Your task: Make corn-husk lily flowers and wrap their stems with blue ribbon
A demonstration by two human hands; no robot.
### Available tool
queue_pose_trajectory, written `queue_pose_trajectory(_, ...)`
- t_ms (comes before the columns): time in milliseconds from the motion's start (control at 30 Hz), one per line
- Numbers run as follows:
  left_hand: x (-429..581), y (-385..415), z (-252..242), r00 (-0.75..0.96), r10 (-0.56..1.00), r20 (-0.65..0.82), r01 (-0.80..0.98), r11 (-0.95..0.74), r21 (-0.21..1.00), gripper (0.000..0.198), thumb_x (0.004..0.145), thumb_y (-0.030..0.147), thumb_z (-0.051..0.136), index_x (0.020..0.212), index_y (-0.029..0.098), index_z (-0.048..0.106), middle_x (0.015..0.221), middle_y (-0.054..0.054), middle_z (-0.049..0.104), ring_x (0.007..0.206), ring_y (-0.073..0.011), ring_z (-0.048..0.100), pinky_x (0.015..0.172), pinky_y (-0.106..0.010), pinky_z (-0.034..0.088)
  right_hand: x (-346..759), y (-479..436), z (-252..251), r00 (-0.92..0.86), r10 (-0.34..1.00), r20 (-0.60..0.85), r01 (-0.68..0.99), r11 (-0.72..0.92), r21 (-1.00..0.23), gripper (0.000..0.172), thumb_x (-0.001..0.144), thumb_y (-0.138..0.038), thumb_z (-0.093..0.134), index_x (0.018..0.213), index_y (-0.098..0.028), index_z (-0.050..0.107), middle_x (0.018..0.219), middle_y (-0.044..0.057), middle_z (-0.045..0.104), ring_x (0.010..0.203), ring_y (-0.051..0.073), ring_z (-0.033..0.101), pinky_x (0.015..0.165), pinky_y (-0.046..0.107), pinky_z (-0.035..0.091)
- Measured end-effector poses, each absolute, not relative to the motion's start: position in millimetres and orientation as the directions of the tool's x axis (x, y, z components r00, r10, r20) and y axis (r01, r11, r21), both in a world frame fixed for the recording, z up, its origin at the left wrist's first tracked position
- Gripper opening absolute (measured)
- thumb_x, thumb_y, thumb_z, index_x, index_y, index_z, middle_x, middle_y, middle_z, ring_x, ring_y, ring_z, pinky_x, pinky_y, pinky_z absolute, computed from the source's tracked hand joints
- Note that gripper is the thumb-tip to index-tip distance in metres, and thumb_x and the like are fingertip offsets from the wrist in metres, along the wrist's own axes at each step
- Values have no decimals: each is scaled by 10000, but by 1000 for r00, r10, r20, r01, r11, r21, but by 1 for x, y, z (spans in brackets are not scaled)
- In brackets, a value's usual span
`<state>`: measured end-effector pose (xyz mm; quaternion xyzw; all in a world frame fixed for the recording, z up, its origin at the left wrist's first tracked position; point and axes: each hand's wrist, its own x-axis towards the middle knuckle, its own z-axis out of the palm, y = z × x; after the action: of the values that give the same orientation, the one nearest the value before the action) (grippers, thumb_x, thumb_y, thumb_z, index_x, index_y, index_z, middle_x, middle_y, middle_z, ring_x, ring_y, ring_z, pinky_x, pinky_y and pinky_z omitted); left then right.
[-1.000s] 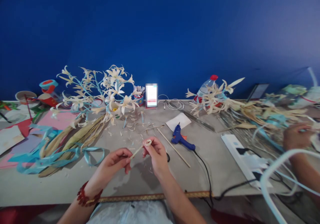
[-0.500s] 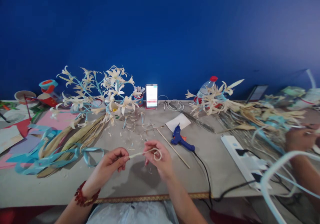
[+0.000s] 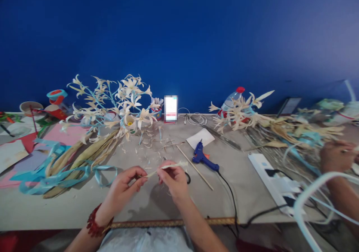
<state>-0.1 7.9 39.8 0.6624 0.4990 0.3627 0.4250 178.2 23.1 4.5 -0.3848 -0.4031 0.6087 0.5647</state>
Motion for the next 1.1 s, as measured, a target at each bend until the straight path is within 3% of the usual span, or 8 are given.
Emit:
queue_pose_trajectory(200,3,5,41,227,945,236,355,-306,883,126,890,228,531,811,203,626,717,-21,618,657,-158,553,630,-248,389,175,21,5,-53,998,-47,-444,-66,-893,200,731,-312,759,691,-194,603,561,-40,534,475,104,474,461,224,407)
queue_pose_trajectory(400,5,1,34,186,957,224,408,-283,868,192,923,243,478,760,207,574,667,-13,577,656,-161,546,640,-256,379,175,18,6,-63,998,-19,-422,-44,-906,205,750,-328,737,703,-195,588,569,-38,509,480,104,466,463,226,405)
queue_pose_trajectory(600,10,0,25,69,980,185,383,-197,902,341,945,305,434,634,207,534,575,4,518,532,-140,489,603,-269,372,170,16,4,-25,997,76,-407,59,-912,202,773,-330,717,696,-199,584,658,-36,520,461,84,471,431,217,378)
queue_pose_trajectory(767,14,3,23,12,1000,9,121,-10,993,531,940,474,393,480,211,424,412,35,465,351,-97,383,557,-279,405,171,15,3,-48,993,110,-398,82,-914,158,801,-300,697,722,-207,596,719,-30,534,466,76,474,444,220,367)
queue_pose_trajectory(933,12,7,29,184,966,-181,-256,225,940,516,918,493,434,489,210,386,357,74,400,346,-78,335,810,-350,469,172,15,6,-38,995,88,-395,66,-916,159,797,-310,700,732,-215,590,702,-36,522,469,83,471,444,223,367)
queue_pose_trajectory(1033,6,6,32,227,948,-223,-276,282,919,450,925,455,437,557,198,460,430,58,454,373,-86,365,770,-361,483,171,14,6,-22,997,73,-401,58,-914,170,791,-313,703,723,-215,582,691,-40,516,466,83,464,438,220,370)
queue_pose_trajectory(1100,2,5,34,64,994,-92,-144,101,984,296,911,418,483,769,188,603,688,-19,632,586,-151,557,792,-357,474,171,14,6,-5,998,58,-408,51,-911,172,787,-318,705,724,-214,583,686,-41,517,466,81,462,437,216,374)
